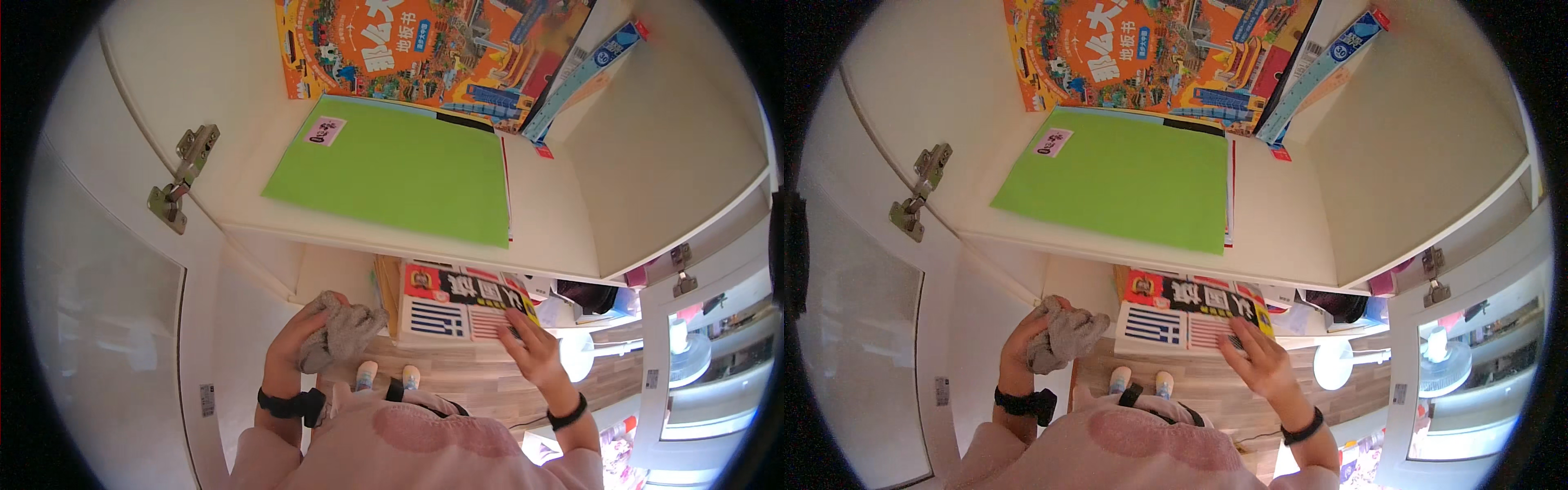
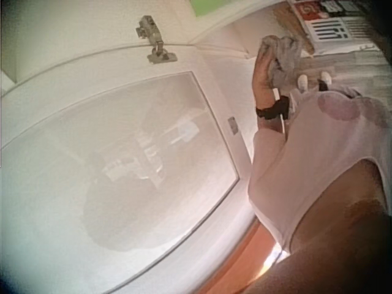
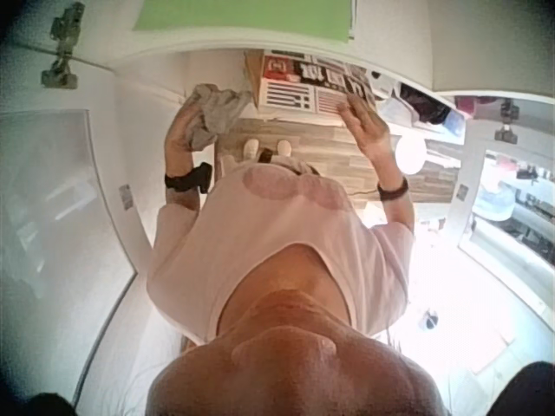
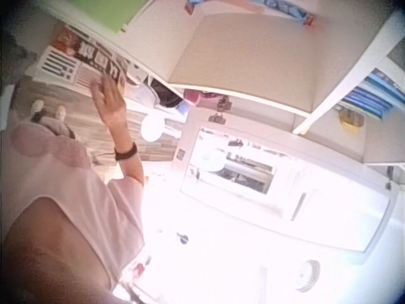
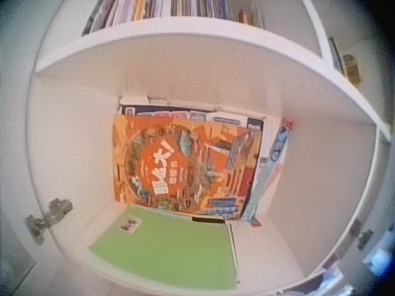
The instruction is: Organizing books and stationery in a cabinet.
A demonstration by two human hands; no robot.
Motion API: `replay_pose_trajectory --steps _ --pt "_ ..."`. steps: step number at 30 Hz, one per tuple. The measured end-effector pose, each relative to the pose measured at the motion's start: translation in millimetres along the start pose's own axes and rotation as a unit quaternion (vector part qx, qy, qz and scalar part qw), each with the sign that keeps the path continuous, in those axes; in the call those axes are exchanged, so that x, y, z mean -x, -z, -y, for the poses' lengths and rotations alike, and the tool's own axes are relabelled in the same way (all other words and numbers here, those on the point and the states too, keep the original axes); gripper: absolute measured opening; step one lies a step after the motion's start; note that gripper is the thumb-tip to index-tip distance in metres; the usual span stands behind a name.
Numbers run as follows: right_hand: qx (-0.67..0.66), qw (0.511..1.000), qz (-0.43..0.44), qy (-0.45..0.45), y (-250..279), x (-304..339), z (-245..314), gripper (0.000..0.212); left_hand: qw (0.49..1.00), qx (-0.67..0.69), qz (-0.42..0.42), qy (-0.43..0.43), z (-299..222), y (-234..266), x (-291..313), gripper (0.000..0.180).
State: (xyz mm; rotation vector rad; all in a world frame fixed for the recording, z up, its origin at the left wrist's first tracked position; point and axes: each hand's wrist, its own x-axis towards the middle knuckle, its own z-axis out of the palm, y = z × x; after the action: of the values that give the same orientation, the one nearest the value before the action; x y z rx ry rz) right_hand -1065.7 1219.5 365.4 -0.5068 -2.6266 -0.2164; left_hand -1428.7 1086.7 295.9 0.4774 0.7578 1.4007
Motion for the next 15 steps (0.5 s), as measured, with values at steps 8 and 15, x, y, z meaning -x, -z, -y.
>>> replay_pose_trajectory --steps 8,15 --pt "-0.055 0.985 0.159 -0.037 -101 18 -17 0.045 0.964 -0.187 -0.137 -0.129 3 36 -19 0.031" --pt "-0.227 0.961 0.002 -0.16 -3 -36 2 0.023 0.613 -0.711 -0.27 -0.215 57 175 -91 0.043"
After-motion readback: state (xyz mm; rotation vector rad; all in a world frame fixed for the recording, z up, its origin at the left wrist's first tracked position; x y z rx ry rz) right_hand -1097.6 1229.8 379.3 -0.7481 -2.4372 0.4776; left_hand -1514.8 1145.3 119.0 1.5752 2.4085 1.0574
